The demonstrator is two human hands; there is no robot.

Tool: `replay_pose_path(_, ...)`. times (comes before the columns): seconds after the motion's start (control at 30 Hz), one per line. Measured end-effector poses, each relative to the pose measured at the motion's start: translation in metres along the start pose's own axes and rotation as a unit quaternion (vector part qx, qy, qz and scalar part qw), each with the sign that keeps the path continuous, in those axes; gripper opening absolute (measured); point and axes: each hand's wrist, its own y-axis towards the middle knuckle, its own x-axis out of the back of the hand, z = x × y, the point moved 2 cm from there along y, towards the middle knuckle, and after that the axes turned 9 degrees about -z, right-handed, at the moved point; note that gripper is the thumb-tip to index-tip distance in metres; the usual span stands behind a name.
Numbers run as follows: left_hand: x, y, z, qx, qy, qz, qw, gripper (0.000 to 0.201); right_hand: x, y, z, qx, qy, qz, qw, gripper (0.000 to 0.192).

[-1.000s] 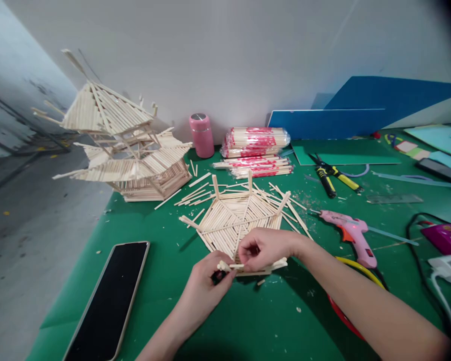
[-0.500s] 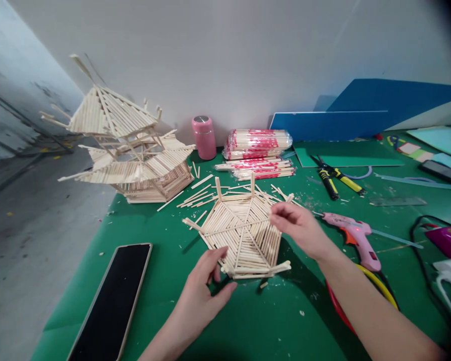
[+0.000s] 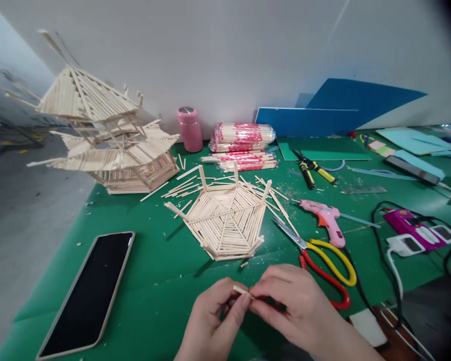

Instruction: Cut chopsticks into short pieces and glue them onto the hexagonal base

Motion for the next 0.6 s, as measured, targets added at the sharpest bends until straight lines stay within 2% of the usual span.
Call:
replay_pose_path(0.17,-0.009,0.004,0.003,0.086,-0.133,-0.039,0.987,0.019,0.009,-0.005,-0.004,0.011,-0.003,-0.037,0.999,0.011)
replay_pose_path(0.23,-0.012,0.007,-0.001,0.099,-0.17,-0.068,0.978,0.018,0.025,-0.008,-0.02,-0.039,-0.021,-0.072,0.996,0.012)
replay_pose_path(0.27,-0.013,0.008,-0.003,0.105,-0.182,-0.079,0.974,0.017,0.036,-0.01,-0.033,-0.076,-0.05,-0.112,0.99,0.014)
replay_pose_path(0.3,-0.014,0.01,-0.005,0.109,-0.191,-0.089,0.971,0.017,0.049,-0.014,-0.05,-0.14,-0.109,-0.166,0.97,0.016)
replay_pose_path(0.33,-0.015,0.011,-0.007,0.111,-0.198,-0.094,0.969,0.017,0.064,-0.019,-0.068,-0.207,-0.182,-0.231,0.933,0.018)
replay_pose_path(0.37,-0.015,0.012,-0.008,0.11,-0.204,-0.094,0.968,0.017,0.076,-0.024,-0.087,-0.244,-0.218,-0.263,0.908,0.022)
replay_pose_path(0.47,-0.016,0.015,-0.009,0.102,-0.221,-0.087,0.966,0.017,0.098,-0.036,-0.138,-0.306,-0.273,-0.265,0.873,0.038)
replay_pose_path(0.6,-0.016,0.02,-0.005,0.112,-0.224,-0.072,0.965,0.018,0.103,-0.04,-0.18,-0.342,-0.286,-0.215,0.869,0.036)
